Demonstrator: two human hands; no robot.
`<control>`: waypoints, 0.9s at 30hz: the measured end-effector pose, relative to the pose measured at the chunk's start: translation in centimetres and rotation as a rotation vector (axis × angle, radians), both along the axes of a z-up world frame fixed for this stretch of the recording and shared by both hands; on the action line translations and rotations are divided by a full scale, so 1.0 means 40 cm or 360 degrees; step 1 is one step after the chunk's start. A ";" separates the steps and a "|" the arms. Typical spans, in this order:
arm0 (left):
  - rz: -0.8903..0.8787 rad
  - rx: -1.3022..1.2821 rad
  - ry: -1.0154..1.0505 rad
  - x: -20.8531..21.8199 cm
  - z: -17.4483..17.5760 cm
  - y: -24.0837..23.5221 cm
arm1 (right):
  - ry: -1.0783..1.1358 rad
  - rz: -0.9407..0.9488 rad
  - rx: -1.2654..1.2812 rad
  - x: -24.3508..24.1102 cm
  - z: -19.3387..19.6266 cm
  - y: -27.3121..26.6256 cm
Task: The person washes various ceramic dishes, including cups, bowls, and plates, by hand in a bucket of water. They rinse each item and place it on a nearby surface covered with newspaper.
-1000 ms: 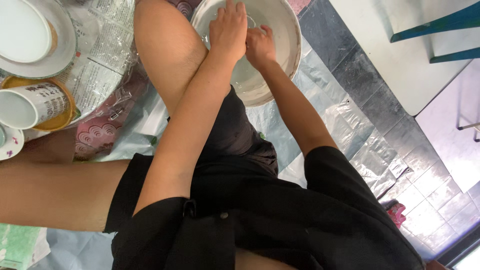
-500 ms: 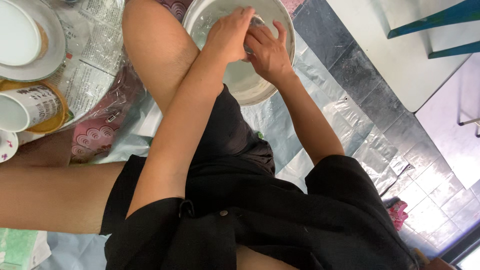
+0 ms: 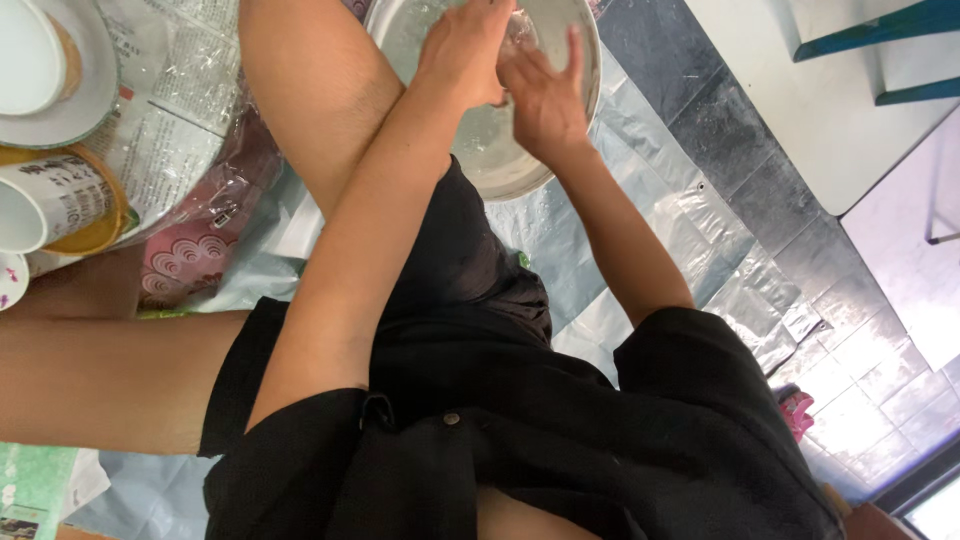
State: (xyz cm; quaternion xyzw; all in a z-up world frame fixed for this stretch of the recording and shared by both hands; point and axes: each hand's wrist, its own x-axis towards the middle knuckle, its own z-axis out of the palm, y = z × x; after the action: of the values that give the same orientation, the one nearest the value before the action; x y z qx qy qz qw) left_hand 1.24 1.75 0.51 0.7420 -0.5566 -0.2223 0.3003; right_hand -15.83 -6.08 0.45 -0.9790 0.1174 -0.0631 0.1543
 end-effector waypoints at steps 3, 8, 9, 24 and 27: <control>-0.0043 0.0141 -0.0049 -0.003 -0.005 -0.002 | -0.0129 0.0065 0.0332 -0.005 -0.008 0.022; -0.0116 0.0602 -0.0231 -0.012 -0.014 -0.007 | -0.0056 -0.0109 0.0677 -0.034 0.012 0.035; -0.0092 0.0551 -0.0295 -0.013 -0.011 -0.011 | -0.0138 -0.0177 0.0634 -0.038 0.016 0.033; -0.0081 0.0587 -0.1222 -0.047 -0.044 -0.020 | -0.0637 -0.0471 0.0453 -0.079 0.001 0.079; -0.0031 0.0358 -0.1482 -0.049 -0.096 -0.031 | -0.0690 -0.0500 0.0493 -0.078 -0.003 0.075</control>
State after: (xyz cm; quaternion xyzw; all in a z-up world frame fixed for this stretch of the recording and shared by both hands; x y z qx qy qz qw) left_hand -0.72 0.52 -3.35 0.7853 -0.6114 0.0721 -0.0652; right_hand -18.94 -3.06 0.32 -0.8774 0.2400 -0.2750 0.3114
